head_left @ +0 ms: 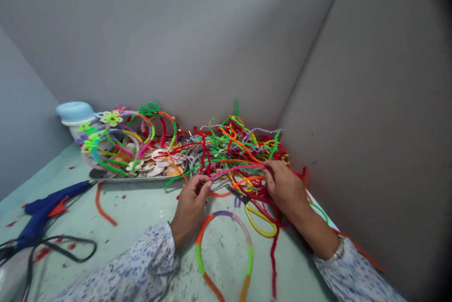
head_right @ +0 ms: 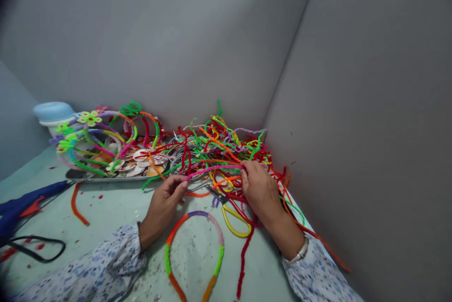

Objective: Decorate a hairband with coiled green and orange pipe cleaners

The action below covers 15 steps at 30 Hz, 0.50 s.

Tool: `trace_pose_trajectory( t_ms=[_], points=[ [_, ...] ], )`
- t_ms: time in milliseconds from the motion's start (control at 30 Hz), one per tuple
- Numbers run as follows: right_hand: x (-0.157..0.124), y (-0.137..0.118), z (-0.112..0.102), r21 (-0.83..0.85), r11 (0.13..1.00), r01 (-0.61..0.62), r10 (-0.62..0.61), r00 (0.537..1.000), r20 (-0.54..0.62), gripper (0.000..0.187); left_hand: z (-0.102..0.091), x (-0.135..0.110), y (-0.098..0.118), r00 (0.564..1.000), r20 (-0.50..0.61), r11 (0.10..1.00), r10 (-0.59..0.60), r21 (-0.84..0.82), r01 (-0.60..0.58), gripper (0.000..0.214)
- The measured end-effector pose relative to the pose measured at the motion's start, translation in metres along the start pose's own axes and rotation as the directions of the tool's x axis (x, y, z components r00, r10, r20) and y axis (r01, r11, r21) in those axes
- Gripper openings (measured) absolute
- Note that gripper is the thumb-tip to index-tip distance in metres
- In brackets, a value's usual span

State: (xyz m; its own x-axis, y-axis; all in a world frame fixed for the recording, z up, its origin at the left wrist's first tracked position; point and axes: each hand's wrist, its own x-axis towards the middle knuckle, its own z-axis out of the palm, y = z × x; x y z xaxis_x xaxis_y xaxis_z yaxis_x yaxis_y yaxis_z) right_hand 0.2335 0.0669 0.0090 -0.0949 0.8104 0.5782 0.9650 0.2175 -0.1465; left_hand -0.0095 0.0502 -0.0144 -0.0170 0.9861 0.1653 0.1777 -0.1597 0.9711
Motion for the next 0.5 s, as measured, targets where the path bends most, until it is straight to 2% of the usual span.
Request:
trace_pose_trajectory(
  t_ms=[133, 333, 500],
  points=[
    [0.001, 0.004, -0.003, 0.04, 0.999, -0.017, 0.015, 0.998, 0.057, 0.019, 0.0, 0.0, 0.0, 1.0, -0.013, 1.0, -0.021, 0.015, 0.021, 0.022],
    [0.005, 0.01, -0.006, 0.126, 0.992, -0.025, 0.019, 0.999, 0.049, 0.022, -0.001, 0.001, 0.002, 1.0, -0.011, 0.999, -0.02, 0.042, 0.021, 0.021],
    [0.006, 0.012, -0.005, 0.138, 0.99, -0.023, 0.006, 0.992, 0.127, 0.02, 0.0, 0.001, 0.004, 0.999, -0.011, 0.999, -0.031, 0.028, 0.031, 0.022]
  ],
)
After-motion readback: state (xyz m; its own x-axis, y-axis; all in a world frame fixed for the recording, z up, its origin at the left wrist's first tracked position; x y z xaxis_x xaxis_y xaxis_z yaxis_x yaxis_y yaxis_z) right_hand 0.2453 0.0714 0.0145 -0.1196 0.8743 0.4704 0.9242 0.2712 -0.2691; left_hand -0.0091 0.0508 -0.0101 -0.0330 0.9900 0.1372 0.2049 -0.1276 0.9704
